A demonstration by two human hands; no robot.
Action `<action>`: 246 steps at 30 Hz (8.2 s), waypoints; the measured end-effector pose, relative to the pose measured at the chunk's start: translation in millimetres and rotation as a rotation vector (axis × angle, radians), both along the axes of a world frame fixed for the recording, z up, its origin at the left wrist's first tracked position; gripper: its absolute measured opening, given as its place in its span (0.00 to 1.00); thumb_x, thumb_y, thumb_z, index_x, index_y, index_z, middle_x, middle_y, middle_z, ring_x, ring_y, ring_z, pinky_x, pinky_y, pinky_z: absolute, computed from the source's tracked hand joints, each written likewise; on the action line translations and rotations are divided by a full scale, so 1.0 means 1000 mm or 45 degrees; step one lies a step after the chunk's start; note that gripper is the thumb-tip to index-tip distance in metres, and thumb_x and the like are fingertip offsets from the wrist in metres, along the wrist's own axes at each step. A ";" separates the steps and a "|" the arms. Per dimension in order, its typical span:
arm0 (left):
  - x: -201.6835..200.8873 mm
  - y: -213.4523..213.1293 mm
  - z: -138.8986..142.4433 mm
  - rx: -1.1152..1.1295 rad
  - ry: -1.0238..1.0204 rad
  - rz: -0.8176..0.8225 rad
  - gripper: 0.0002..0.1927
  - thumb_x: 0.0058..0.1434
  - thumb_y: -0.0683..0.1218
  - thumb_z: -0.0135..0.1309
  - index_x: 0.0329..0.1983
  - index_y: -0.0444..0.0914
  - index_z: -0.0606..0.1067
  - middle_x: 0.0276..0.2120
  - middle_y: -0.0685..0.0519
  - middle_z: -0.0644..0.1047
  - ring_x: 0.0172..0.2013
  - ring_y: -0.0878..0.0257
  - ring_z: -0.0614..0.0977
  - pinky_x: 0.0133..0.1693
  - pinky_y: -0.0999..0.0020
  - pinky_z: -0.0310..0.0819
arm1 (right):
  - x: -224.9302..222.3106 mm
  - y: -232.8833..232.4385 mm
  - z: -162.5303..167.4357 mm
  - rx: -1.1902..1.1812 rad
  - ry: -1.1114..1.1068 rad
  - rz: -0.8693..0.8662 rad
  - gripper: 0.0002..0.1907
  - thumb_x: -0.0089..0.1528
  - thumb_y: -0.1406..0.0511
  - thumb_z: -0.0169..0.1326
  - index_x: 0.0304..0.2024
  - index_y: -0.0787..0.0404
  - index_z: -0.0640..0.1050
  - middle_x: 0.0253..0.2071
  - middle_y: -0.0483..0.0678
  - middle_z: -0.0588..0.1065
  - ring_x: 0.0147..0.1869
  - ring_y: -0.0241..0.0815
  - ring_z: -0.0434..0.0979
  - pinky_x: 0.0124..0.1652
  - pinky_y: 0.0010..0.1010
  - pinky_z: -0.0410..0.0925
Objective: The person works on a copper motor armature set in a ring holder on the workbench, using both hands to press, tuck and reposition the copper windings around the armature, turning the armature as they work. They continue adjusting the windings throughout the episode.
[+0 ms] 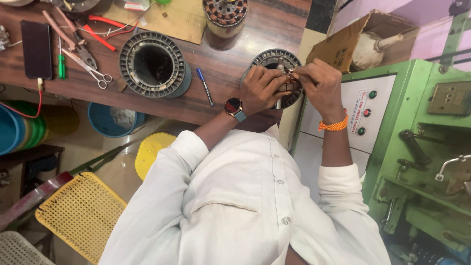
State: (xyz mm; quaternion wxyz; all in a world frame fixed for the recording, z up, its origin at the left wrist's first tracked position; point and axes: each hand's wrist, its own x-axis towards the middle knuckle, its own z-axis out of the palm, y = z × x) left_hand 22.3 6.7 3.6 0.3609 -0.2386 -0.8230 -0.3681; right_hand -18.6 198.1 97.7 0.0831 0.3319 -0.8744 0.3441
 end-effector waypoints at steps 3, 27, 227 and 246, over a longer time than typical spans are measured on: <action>0.001 0.000 0.002 -0.007 -0.023 0.001 0.20 0.60 0.54 0.67 0.51 0.40 0.79 0.45 0.56 0.76 0.40 0.58 0.75 0.42 0.62 0.71 | -0.012 -0.007 -0.002 0.038 -0.039 -0.018 0.03 0.63 0.74 0.64 0.39 0.66 0.81 0.33 0.51 0.77 0.35 0.45 0.79 0.37 0.33 0.70; -0.047 -0.016 0.019 1.164 -1.611 -0.793 0.54 0.58 0.35 0.62 0.80 0.50 0.45 0.42 0.48 0.85 0.48 0.65 0.84 0.55 0.61 0.77 | 0.002 -0.036 -0.004 -0.115 -0.130 -0.370 0.07 0.59 0.71 0.67 0.35 0.67 0.80 0.30 0.50 0.75 0.28 0.39 0.69 0.29 0.33 0.63; -0.014 -0.036 0.060 0.001 -0.603 -0.462 0.30 0.54 0.53 0.66 0.60 0.40 0.75 0.39 0.52 0.77 0.40 0.56 0.78 0.41 0.59 0.74 | 0.089 -0.009 -0.057 -0.350 -0.351 -0.438 0.03 0.65 0.71 0.60 0.41 0.67 0.82 0.34 0.50 0.79 0.33 0.36 0.76 0.34 0.29 0.67; 0.005 0.004 0.007 0.013 -0.128 0.023 0.21 0.59 0.54 0.69 0.50 0.41 0.79 0.41 0.56 0.76 0.40 0.59 0.74 0.42 0.61 0.69 | 0.014 0.001 0.005 -0.188 -0.150 -0.128 0.04 0.65 0.73 0.65 0.42 0.67 0.82 0.32 0.49 0.75 0.34 0.36 0.75 0.33 0.28 0.67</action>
